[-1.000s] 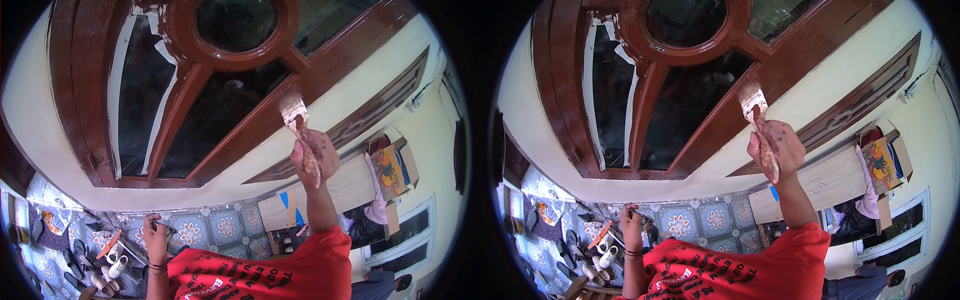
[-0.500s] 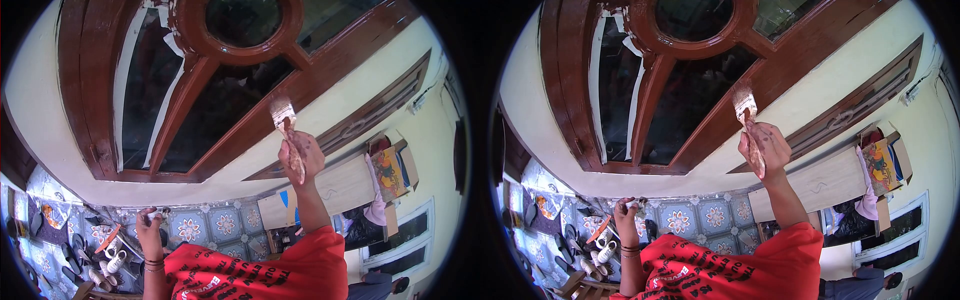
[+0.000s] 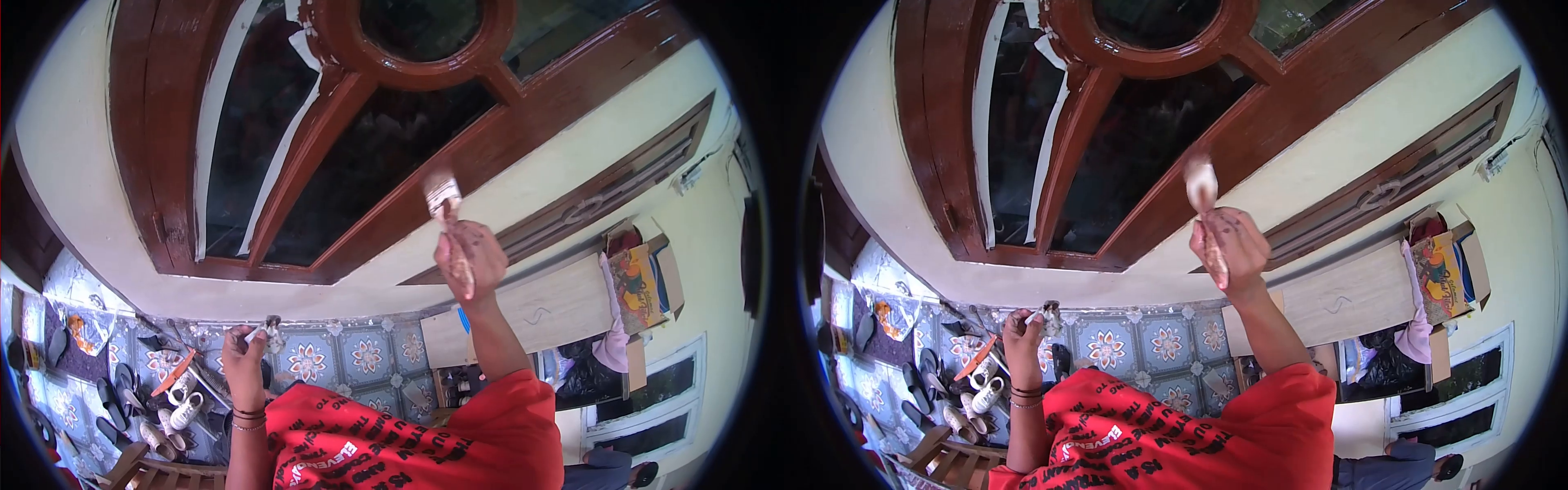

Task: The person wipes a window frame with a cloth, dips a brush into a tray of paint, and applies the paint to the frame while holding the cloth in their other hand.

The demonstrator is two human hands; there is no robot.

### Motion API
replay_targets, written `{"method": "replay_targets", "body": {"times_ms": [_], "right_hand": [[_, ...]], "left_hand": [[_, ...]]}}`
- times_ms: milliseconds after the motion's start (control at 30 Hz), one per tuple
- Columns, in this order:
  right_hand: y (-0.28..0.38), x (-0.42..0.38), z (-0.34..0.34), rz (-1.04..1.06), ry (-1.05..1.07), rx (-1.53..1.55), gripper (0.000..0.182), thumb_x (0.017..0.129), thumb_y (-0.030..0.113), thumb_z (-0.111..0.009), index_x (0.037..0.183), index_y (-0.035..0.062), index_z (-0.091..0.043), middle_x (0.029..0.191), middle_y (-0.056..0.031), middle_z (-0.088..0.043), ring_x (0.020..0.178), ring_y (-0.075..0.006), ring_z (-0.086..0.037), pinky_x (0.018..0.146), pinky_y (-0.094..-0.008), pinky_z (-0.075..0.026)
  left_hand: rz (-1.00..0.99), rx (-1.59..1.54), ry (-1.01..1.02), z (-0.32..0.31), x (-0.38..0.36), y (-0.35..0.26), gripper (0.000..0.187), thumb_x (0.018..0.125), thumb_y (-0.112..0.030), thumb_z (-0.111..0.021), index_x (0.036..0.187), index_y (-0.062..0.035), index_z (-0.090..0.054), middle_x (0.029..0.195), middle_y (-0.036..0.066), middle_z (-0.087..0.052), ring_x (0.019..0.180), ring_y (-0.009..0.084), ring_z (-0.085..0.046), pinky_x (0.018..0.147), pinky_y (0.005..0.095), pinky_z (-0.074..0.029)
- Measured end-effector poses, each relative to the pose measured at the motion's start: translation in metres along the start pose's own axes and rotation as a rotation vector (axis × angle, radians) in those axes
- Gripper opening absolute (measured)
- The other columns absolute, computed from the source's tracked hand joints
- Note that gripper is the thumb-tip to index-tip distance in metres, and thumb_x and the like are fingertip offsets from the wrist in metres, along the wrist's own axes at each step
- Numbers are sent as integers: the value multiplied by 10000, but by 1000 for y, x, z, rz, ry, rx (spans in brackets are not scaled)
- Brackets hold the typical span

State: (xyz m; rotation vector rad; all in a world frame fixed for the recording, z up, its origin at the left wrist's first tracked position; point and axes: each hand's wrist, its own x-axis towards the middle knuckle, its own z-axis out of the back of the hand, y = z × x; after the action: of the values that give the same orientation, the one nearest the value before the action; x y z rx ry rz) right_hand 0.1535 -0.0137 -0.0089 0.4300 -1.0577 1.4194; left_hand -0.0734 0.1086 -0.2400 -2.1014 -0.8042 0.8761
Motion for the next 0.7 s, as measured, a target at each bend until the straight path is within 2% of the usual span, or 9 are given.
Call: {"method": "replay_targets", "body": {"times_ms": [133,233,267,333,400,500,600,633,700], "right_hand": [[21,-66,-31,-125,274,200,216,622,-41,-665,830,-41,-609,704,-112,-587,644,-242,-595,560,-311,-492],[42,-88,-42,-175,327,231,211,622,-28,-675,821,-41,-606,708,-118,-589,647,-248,-596,569,-319,-496],[42,-85,-41,-175,327,238,211,622,-28,-675,821,-41,-606,708,-118,-589,647,-248,-596,569,-319,-496],[36,-68,-32,-213,171,152,109,655,-20,-660,745,-18,-597,718,-115,-607,657,-269,-610,582,-332,-508],[30,-44,-23,-177,46,106,105,682,-20,-648,763,-41,-585,733,-125,-609,648,-288,-609,578,-340,-508],[24,-49,-28,-150,24,56,232,622,-41,-677,844,-43,-608,738,-148,-604,664,-266,-603,576,-321,-503],[36,-89,-52,-157,201,134,232,627,-31,-665,855,-21,-619,717,-119,-602,649,-249,-594,564,-318,-497],[45,-109,-60,-192,281,183,189,641,-19,-663,822,-16,-611,718,-115,-603,659,-253,-600,570,-323,-496],[59,-132,-64,-222,360,234,147,654,-8,-661,790,-11,-604,719,-112,-603,668,-257,-606,576,-327,-494]], "left_hand": [[-6,-39,-36,0,-2,-7,170,827,-90,-597,953,-73,-485,825,-36,-516,680,24,-456,558,160,-356],[36,-64,-42,5,-1,-10,173,826,-111,-603,947,-82,-483,834,-39,-522,707,29,-472,564,181,-380],[35,-62,-49,5,-2,-12,173,826,-111,-603,947,-82,-483,834,-39,-522,707,29,-472,564,181,-380],[42,-78,-96,3,-3,-16,183,823,-83,-611,936,-42,-473,854,4,-529,724,49,-504,573,177,-412],[54,-53,-103,2,-3,-14,186,821,-88,-615,935,-44,-475,852,0,-524,723,46,-496,576,174,-409],[-1,-82,-29,6,-2,-8,187,820,-92,-616,936,-44,-477,850,-10,-512,708,39,-481,584,167,-403],[4,-114,-33,9,-3,-8,184,821,-88,-614,935,-43,-477,851,-7,-515,713,42,-489,585,170,-412],[10,-99,-62,6,-6,-14,146,823,-89,-602,911,-97,-485,814,-43,-520,685,32,-484,555,169,-375],[7,-101,-71,6,-8,-19,143,824,-94,-602,909,-99,-486,813,-44,-520,685,31,-483,555,169,-376]]}}
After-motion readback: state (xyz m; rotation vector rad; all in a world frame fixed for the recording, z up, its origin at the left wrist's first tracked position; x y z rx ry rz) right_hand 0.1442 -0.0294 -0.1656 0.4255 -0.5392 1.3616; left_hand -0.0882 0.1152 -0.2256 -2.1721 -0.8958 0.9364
